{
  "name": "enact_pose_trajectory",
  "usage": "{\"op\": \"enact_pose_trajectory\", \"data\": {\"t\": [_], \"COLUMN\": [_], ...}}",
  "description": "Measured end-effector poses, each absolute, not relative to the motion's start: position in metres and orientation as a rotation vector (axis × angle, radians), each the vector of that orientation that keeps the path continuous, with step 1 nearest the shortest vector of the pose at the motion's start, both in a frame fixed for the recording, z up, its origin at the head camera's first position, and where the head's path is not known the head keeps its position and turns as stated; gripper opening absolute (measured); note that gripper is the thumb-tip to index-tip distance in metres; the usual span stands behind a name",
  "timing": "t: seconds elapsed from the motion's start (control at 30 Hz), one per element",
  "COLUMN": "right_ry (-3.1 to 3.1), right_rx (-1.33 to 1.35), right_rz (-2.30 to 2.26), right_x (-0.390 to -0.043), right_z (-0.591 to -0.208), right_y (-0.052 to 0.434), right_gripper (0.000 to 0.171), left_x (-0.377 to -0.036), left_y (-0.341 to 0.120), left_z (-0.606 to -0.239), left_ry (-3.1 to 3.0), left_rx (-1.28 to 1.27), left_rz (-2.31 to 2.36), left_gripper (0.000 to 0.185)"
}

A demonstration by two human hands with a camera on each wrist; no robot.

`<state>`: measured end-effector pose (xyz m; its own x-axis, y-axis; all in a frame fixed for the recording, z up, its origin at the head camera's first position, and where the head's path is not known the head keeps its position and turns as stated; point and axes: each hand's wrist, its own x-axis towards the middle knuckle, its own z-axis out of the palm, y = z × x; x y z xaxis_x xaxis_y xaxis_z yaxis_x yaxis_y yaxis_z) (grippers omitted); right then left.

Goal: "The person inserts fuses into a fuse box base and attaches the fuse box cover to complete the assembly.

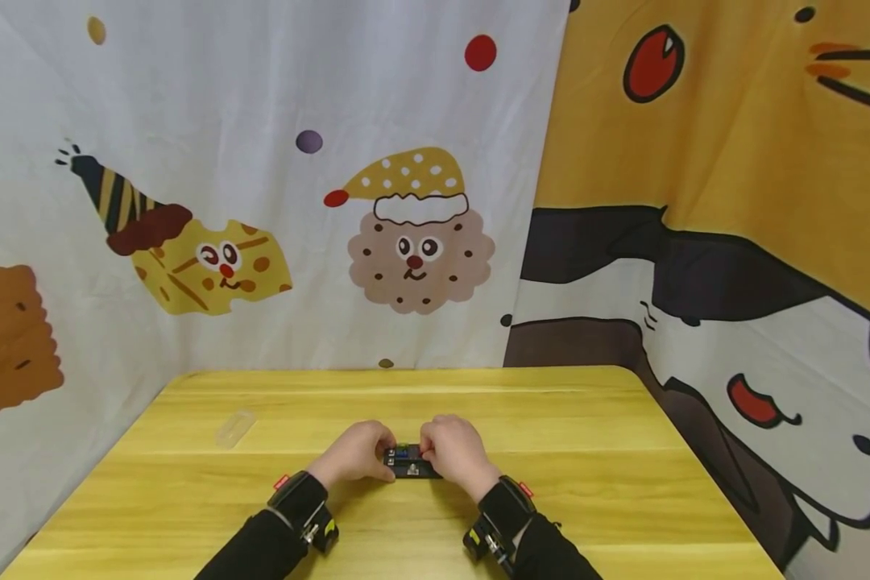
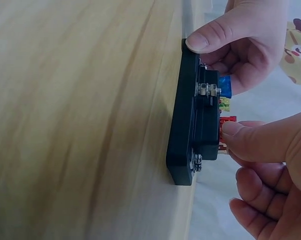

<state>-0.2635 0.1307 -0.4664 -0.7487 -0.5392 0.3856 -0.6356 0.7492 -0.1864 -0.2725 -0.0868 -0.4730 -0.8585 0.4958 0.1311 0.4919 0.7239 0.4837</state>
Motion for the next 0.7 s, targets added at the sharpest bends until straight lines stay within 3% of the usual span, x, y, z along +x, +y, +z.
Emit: {"op": "enact_pose_trajectory", "data": {"t": [0.7], "right_ry": [-2.674], "right_rx": [0.88], "right_rz": [0.483], "right_x": [-0.2594], "right_z": [-0.4601], "right_y": [0.1276], "right_gripper": [0.026], "left_x": [-0.2728], "left_y": [-0.087], "left_z": [-0.4728], "left_ry": [2.91], "left_rx": [0.837], "left_rz": [0.805], "left_gripper": [0.04]}}
